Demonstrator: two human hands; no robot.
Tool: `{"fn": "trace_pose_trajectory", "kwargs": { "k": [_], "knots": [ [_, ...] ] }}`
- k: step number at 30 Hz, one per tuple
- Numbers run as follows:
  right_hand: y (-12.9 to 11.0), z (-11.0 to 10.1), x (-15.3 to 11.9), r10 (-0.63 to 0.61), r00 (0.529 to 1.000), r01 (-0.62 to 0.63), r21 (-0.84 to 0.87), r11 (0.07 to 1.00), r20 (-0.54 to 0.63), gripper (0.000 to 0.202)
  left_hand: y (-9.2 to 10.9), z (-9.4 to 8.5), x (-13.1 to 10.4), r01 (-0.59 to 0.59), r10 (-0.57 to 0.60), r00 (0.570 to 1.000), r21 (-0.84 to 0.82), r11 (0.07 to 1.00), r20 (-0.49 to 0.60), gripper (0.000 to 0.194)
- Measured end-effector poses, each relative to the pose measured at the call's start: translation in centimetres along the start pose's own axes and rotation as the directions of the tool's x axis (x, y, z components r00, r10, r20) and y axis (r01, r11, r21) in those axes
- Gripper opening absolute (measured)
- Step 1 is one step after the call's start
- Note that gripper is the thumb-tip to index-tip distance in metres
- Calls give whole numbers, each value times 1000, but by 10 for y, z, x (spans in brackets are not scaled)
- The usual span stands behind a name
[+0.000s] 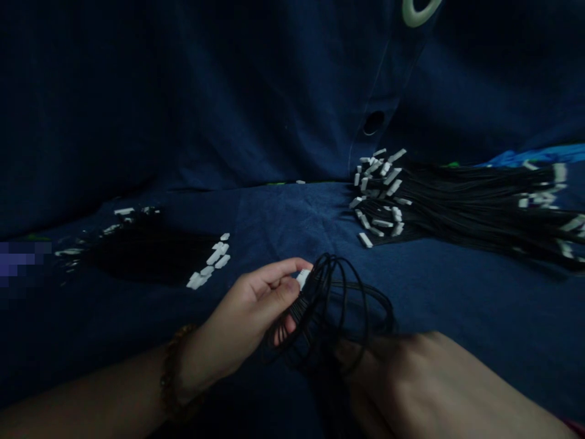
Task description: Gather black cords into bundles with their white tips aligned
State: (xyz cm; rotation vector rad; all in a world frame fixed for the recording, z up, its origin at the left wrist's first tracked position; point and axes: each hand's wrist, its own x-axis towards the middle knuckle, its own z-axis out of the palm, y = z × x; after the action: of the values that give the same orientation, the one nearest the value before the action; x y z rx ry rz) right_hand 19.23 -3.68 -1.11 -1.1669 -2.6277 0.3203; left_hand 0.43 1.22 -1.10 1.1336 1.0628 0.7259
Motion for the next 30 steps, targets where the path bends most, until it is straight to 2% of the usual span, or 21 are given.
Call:
{"fn": "trace_pose_trajectory", "kwargs": {
  "k": [2, 6, 10, 13, 14, 16, 19, 21, 23, 25, 27, 29, 30],
  "knots": [
    [-1, -3, 13, 71, 995, -68, 44, 997, -67, 17, 0, 1, 1, -1, 1, 1000, 5, 1000, 0, 34],
    [4, -7, 31, 67, 992, -31, 320, 947, -103, 20, -4, 2, 5, -7, 7, 1000, 2, 1000, -2, 35],
    [11, 2, 34, 100, 992, -51, 485, 873, -75, 17, -8, 2, 5, -10, 10, 1000, -2, 1000, -12, 37],
    [13, 6, 33, 190, 982, -149, 626, 765, 1, 11, -9, 2, 5, -26, 26, 1000, -11, 1000, -11, 38],
    [13, 5, 33, 234, 971, -201, 684, 701, 46, 9, -8, 3, 5, -22, 22, 1000, -16, 1000, -10, 38],
    [15, 0, 35, 304, 935, -322, 794, 516, 181, 4, -6, 3, 4, -6, 5, 1000, -31, 1000, -9, 37],
    [25, -12, 39, 268, 886, -422, 896, 135, 377, 7, -2, 4, 3, 0, 0, 1000, -53, 999, -16, 34],
    [37, -20, 42, 257, 888, -360, 924, -127, 382, 12, 0, 4, 3, 3, -5, 999, -66, 998, -35, 35],
    [51, -24, 46, 343, 893, -191, 936, -295, 290, 21, 0, 5, 2, 3, -7, 998, -69, 998, -57, 36],
    [63, -28, 49, 450, 874, -34, 946, -323, 185, 26, 0, 5, 2, 0, -4, 998, -67, 998, -59, 36],
    [72, -35, 50, 505, 856, 55, 953, -299, 109, 27, -1, 5, 2, -5, 2, 999, -64, 998, -41, 35],
    [77, -46, 49, 572, 820, 164, 962, -219, -9, 36, -2, 4, 1, -6, 4, 1000, -64, 998, -31, 35],
    [78, -53, 49, 610, 788, 207, 970, -130, -86, 43, -2, 4, 1, -6, 4, 1000, -66, 998, -30, 35]
  ]
}}
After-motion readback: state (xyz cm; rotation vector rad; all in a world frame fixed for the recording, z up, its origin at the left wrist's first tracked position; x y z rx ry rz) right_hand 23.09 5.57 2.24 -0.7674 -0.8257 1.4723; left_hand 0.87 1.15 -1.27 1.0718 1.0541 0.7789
